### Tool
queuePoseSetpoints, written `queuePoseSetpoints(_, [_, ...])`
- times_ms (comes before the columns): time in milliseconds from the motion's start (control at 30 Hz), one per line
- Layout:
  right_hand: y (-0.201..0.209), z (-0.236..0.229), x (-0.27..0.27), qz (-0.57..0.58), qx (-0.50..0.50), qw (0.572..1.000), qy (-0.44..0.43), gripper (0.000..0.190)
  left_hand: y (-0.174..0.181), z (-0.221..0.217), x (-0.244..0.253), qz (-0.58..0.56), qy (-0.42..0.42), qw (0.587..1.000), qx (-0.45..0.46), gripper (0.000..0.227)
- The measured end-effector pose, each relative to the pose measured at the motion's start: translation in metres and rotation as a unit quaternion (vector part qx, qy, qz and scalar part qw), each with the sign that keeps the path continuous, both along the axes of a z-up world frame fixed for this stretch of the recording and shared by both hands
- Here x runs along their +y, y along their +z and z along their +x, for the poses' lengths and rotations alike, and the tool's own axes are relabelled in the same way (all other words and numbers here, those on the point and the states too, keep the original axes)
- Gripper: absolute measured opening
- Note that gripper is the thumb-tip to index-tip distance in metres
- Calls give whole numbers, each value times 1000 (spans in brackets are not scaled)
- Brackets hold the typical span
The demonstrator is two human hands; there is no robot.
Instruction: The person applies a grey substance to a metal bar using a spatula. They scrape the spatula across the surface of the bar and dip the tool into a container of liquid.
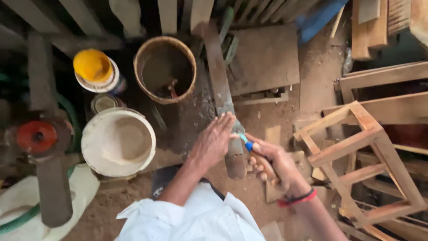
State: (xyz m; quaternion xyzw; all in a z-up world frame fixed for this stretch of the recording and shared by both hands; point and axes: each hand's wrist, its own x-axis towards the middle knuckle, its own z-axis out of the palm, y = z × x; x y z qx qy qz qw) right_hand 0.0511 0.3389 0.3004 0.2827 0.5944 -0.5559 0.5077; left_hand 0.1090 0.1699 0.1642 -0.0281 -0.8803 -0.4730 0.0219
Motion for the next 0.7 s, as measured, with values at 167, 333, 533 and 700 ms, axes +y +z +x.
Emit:
queuePoseSetpoints(167, [0, 5, -6, 31, -25, 999, -25, 61, -2, 7, -3, -11, 15, 1000, 15, 51])
queuePoseSetpoints(333, [3, 31, 21, 45, -3, 999, -16, 59, 6, 31, 14, -13, -1, 1000, 4, 52])
queuePoseSetpoints(533, [15, 38, 18, -11, 9, 1000, 21, 61, 15, 46, 20, -15, 5, 1000, -22, 54])
queuePoseSetpoints(700, [-2, 6, -3, -52, 7, 999, 14, 60, 9, 13, -6, -30, 9, 999, -12, 52])
